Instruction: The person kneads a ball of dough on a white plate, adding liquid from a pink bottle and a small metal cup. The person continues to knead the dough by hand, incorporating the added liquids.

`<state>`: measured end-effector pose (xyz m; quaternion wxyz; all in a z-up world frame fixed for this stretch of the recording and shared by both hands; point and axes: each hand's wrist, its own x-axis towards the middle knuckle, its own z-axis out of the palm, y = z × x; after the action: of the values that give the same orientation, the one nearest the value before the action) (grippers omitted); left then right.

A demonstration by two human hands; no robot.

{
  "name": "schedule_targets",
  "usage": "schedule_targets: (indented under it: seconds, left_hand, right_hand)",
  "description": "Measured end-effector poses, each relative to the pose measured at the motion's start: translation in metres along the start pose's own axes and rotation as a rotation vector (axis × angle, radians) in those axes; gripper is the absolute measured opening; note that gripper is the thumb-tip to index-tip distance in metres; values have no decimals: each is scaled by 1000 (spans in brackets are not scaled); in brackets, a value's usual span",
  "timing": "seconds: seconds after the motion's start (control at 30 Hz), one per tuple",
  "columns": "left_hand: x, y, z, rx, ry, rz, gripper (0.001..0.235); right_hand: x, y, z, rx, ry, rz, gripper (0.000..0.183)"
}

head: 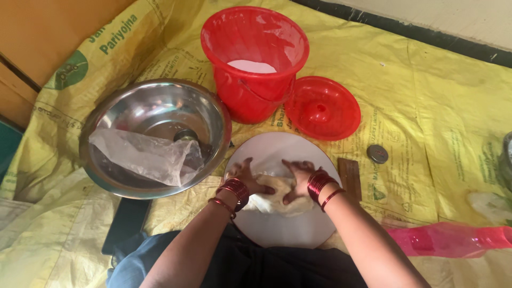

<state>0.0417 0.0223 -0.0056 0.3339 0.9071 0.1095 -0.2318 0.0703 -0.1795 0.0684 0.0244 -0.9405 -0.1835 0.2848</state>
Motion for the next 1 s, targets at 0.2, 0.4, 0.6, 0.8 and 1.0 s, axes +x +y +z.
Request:
schedule_targets:
  seconds: [0.2, 0.4, 0.6, 0.8, 1.0]
  left_hand:
    - [-25, -4, 8, -20, -202, -30, 159]
    - [-56, 11, 16, 207, -244, 228, 142]
    - [-60, 21, 22, 347, -225, 176, 107]
    - [-25, 23, 12, 329, -164, 213, 85]
    - [15, 31, -2, 357, 23, 239, 66]
  right_hand:
    - [-23, -18, 27, -129, -100, -20, 133]
    - [-50, -18, 83, -120, 162, -133, 125]
    - [-44, -2, 109, -45, 334, -209, 105]
    - [-15, 10, 97, 119, 393, -192, 79]
    - [22, 26, 80, 289, 393, -118, 69]
